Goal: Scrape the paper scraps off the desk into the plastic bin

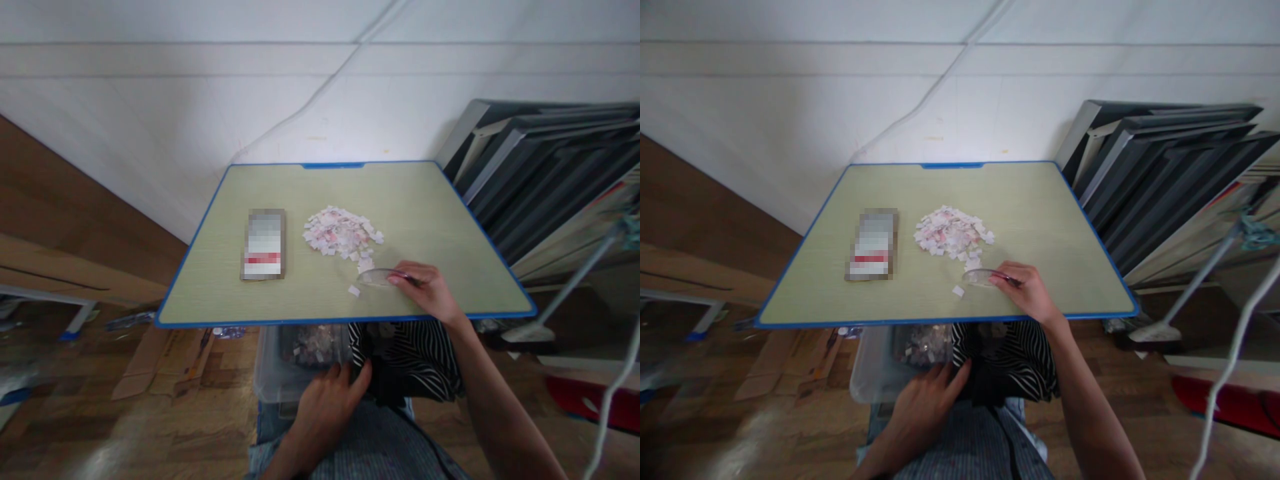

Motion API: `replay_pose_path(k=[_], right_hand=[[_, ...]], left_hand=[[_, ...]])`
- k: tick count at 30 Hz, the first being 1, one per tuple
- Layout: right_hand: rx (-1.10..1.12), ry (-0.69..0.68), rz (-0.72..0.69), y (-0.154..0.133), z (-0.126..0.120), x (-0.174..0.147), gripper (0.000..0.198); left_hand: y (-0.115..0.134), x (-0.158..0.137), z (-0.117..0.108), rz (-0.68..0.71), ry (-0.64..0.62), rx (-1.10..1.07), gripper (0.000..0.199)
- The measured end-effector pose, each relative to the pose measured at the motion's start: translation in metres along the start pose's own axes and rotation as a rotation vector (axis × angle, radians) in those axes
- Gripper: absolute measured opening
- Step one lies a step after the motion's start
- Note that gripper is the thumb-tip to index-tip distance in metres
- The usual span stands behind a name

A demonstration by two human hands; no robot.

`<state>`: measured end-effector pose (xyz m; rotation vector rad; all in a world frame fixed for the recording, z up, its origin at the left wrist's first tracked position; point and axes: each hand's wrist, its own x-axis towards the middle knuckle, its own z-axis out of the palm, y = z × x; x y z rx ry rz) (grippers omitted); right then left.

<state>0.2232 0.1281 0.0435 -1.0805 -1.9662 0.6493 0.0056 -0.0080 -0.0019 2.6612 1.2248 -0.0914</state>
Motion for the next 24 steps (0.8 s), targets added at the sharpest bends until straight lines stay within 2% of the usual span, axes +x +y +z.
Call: replay_pose_path(k=[3,7,11,16,21,24], right_hand=[[-0.009,0.049,-0.032,-0.001,-0.001,-0.001,0.012],[-0.001,-0.066,-0.043,-0.003,-0.002,-0.001,0.013],[-0.055,0.111,-0.008,-0.003,-0.003,-0.003,0.018],[0.004,-0.018,-0.018,-0.002,-0.003,-0.004,0.013],[-0.021,0.182,0.048,-0.002,-0.009,-0.009,0.022],[0.042,0.109,0.053,-0.004,-0.011,-0.010,0.026]], left_hand=[[0.000,0.000,0.000,-0.003,0.007,-0.003,0.055],[0.000,0.000,0.000,0.006,0.003,0.012,0.055],[0.000,0.000,-0.001,0.003,-0.016,0.007,0.054],[0.000,0.000,0.000,0.000,-0.037,0.005,0.055],[0.000,0.000,0.001,0.002,-0.021,0.024,0.054],[0.000,0.000,0.002,0.005,-0.018,0.034,0.054]])
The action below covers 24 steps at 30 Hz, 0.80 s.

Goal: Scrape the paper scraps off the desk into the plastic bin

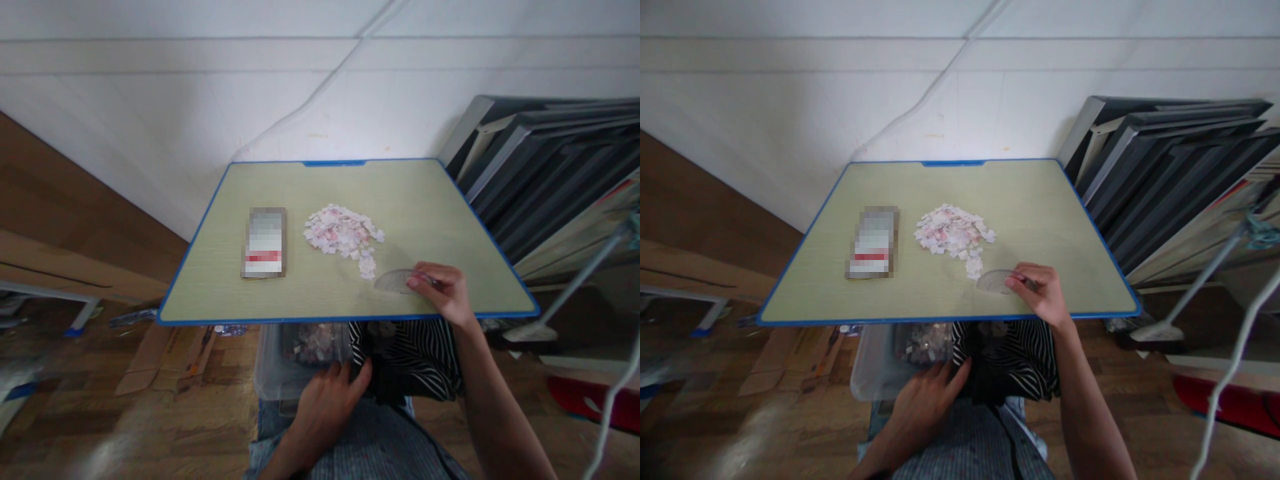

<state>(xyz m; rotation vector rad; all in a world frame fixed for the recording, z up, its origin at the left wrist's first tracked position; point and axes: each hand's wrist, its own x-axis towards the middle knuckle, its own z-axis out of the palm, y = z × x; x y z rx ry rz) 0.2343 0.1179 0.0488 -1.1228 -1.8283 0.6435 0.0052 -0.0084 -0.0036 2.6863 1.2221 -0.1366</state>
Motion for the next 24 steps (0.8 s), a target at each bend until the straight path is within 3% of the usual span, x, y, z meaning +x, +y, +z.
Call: replay_pose_path(k=[7,9,14,17,24], right_hand=[[-0.003,-0.285,0.000,-0.001,0.010,0.008,0.022],[0.009,-0.282,-0.010,-0.001,0.010,0.008,0.021],[-0.078,-0.056,0.043,-0.007,0.013,0.002,0.031],[-0.156,-0.106,0.057,-0.014,0.026,-0.005,0.032],[-0.168,-0.321,-0.076,-0.031,0.058,-0.004,0.026]], left_hand=[[-0.001,0.000,-0.003,-0.006,0.008,-0.016,0.054],[0.000,0.000,-0.003,-0.009,-0.006,-0.023,0.054],[0.001,0.000,-0.001,-0.011,-0.010,-0.018,0.056],[0.001,0.000,-0.001,-0.009,0.001,-0.021,0.055],[0.000,0.000,-0.001,-0.002,0.022,-0.024,0.051]])
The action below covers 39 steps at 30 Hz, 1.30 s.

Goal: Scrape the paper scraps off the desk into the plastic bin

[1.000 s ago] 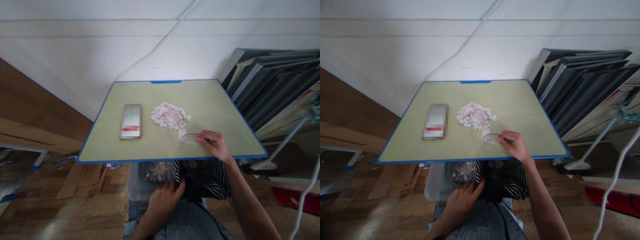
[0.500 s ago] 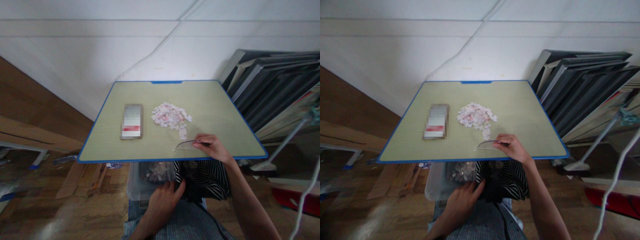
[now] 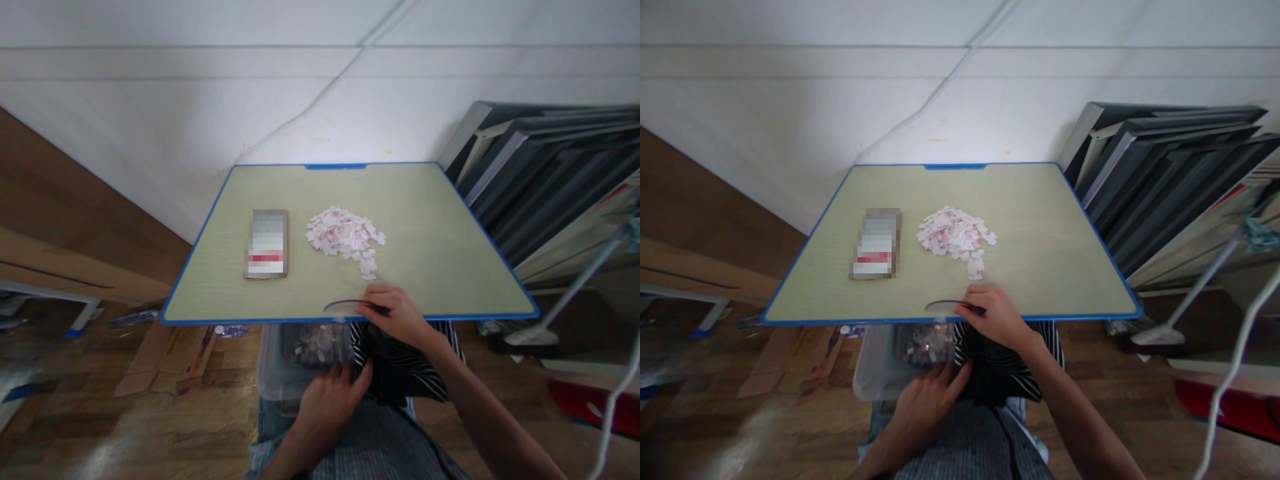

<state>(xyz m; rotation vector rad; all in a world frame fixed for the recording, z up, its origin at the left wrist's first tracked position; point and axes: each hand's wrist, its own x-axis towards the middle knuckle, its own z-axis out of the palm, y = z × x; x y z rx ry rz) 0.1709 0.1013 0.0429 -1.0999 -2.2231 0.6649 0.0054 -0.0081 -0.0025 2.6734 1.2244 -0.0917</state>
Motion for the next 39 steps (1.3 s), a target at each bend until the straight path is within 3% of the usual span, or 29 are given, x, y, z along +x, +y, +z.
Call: replay_pose_path(k=[10,14,18,21,27,32,36,39], right_hand=[[0.095,-0.064,-0.098,0.000,-0.002,0.001,0.019],[0.145,0.118,-0.016,0.005,-0.016,-0.005,0.022],[0.134,0.363,0.239,0.020,-0.029,-0.013,0.023],[0.108,0.466,0.333,0.028,-0.032,-0.018,0.026],[-0.026,0.354,0.344,0.031,-0.030,-0.021,0.034],[0.032,0.474,0.427,0.034,-0.034,-0.026,0.032],[0.036,0.355,0.396,0.034,-0.035,-0.028,0.033],[0.122,0.422,0.384,0.032,-0.035,-0.028,0.027]], left_hand=[[0.000,0.000,0.000,-0.001,0.019,-0.018,0.051],[0.000,0.001,0.001,-0.002,0.008,-0.013,0.051],[0.000,0.002,0.001,0.005,-0.005,-0.013,0.053],[0.000,0.001,0.001,0.000,0.003,-0.012,0.054],[-0.001,0.001,0.000,0.014,0.009,-0.013,0.052],[0.000,0.002,0.001,-0.003,0.003,-0.011,0.054],[0.000,0.002,0.001,0.009,0.004,-0.002,0.055],[-0.001,0.002,0.001,0.006,0.001,0.002,0.054]])
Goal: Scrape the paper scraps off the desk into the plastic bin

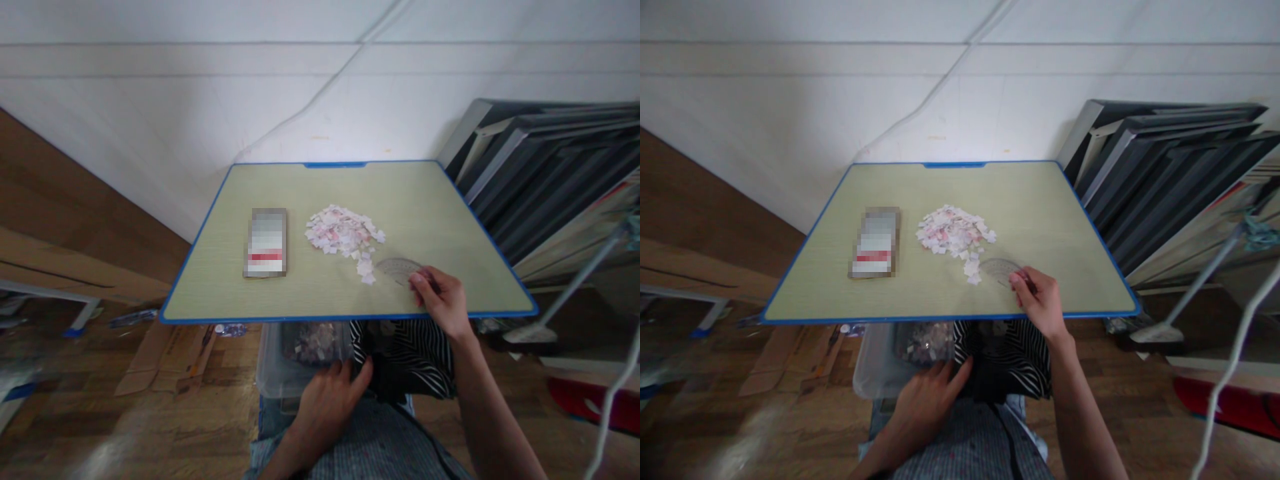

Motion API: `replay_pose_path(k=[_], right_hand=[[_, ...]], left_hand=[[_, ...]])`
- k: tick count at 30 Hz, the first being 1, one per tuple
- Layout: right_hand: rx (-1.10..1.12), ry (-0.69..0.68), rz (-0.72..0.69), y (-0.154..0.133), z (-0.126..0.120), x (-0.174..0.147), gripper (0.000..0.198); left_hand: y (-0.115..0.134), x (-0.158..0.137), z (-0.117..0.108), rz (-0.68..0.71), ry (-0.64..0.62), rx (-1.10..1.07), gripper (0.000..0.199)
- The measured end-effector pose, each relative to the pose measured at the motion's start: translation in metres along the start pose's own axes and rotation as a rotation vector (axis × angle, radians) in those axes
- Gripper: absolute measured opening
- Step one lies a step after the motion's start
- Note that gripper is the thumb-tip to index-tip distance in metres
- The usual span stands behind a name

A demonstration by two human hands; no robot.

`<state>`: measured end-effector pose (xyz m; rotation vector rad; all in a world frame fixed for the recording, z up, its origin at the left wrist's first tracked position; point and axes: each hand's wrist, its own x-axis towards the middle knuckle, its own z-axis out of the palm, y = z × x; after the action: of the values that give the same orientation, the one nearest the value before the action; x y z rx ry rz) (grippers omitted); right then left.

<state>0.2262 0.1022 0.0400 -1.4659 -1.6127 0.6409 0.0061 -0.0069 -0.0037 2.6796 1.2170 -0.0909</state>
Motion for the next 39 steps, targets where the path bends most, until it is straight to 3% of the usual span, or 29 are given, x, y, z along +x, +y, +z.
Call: replay_pose_path(k=[3,6,13,18,22,27,31,35,39], right_hand=[[0.066,0.066,-0.007,-0.001,0.000,0.005,0.020],[-0.002,0.082,-0.106,-0.004,0.001,0.015,0.017],[-0.057,0.045,-0.199,-0.005,0.005,0.022,0.021],[-0.107,-0.125,-0.255,-0.004,0.006,0.019,0.026],[-0.098,-0.030,-0.269,-0.004,0.006,0.020,0.021],[-0.107,-0.167,-0.280,-0.007,0.007,0.020,0.023],[-0.101,-0.084,-0.259,-0.006,0.007,0.020,0.021],[-0.095,-0.154,-0.283,-0.006,0.007,0.020,0.023],[-0.109,-0.051,-0.277,-0.007,0.007,0.019,0.023]], left_hand=[[0.000,0.000,0.000,0.003,0.011,0.002,0.053],[0.000,0.000,0.001,0.008,0.035,0.011,0.053],[-0.001,-0.001,0.001,0.011,0.034,0.005,0.052],[-0.001,-0.001,0.000,0.011,0.011,0.011,0.054],[0.000,-0.001,0.001,0.007,0.010,0.020,0.054],[0.000,-0.001,0.000,0.001,-0.005,0.007,0.055],[0.000,-0.001,-0.002,0.008,-0.010,0.005,0.054],[0.000,0.000,-0.002,0.006,-0.015,0.004,0.053],[0.000,0.000,-0.001,0.007,-0.015,0.006,0.053]])
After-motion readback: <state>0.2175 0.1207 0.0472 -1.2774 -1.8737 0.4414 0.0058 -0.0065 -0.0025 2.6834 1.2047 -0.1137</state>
